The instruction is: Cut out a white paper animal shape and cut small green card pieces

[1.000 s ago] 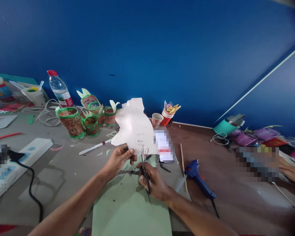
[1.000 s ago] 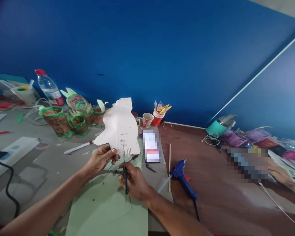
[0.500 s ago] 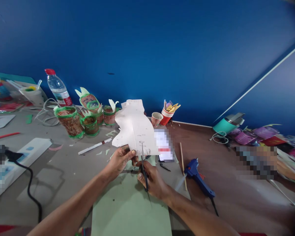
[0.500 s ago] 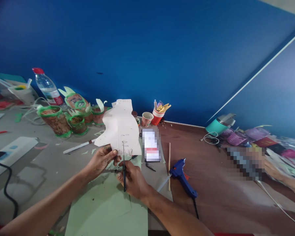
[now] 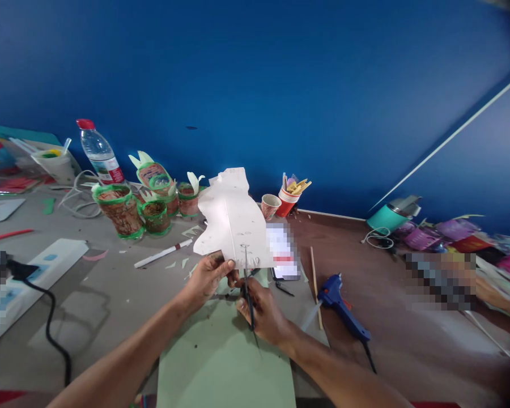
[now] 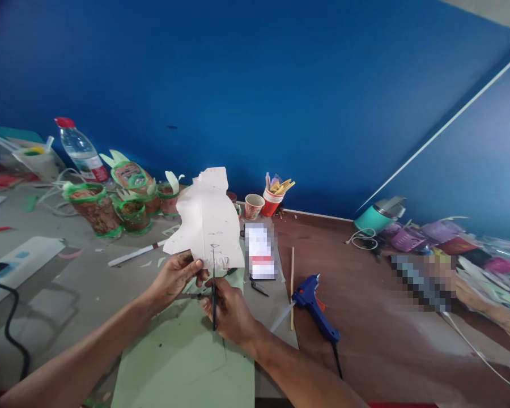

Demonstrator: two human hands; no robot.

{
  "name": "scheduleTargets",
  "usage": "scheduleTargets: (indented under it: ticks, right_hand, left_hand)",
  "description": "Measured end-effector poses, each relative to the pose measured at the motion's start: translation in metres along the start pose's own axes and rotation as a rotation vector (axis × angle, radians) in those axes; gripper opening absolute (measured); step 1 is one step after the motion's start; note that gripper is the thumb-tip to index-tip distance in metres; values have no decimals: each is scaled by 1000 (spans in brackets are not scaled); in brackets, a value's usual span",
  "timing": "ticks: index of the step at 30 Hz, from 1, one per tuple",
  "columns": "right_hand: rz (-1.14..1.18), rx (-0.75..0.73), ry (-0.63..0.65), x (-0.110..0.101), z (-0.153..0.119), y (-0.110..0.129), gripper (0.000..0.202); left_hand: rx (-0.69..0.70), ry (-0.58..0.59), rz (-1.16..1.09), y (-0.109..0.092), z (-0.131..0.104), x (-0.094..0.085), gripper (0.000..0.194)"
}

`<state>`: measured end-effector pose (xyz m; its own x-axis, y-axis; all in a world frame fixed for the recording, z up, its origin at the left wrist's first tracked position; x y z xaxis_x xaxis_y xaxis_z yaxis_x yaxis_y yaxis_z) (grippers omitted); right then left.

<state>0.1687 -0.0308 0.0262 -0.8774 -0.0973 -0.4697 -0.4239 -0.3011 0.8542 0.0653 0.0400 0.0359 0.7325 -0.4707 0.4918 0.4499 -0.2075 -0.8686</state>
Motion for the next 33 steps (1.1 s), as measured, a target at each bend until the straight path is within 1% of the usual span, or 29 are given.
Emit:
scheduleTargets:
  ticks: [5,11,20,27,33]
  right_hand:
    - [47,35,29,4,-2,-6,20]
    - [34,60,20,7,-5,-13,21]
    - [15,114,18,5,-4,-12,21]
    - [10,106,-4,6,-5,-15,19]
    - [11,136,-10,6,-4,-17,19]
  left_hand:
    - [-2,-4,4,-1,0,0,37]
    - [-4,-13,16,-2,-1,1,37]
    - [9,-24,18,-2,0,1,38]
    - [16,-7,25,-4,0,4,38]
    - [11,-27,35,-3,0,2,39]
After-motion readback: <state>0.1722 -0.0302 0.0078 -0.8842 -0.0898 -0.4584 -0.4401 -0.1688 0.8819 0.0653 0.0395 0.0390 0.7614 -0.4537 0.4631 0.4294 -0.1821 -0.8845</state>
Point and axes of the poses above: each hand's wrist, its own z-axis towards the middle knuckle, its own x-axis out of the palm, y = z × x, the point moved 6 cm from there along z, towards the middle knuckle, and after that the axes turned 9 degrees about -z, right-handed, at the moved point
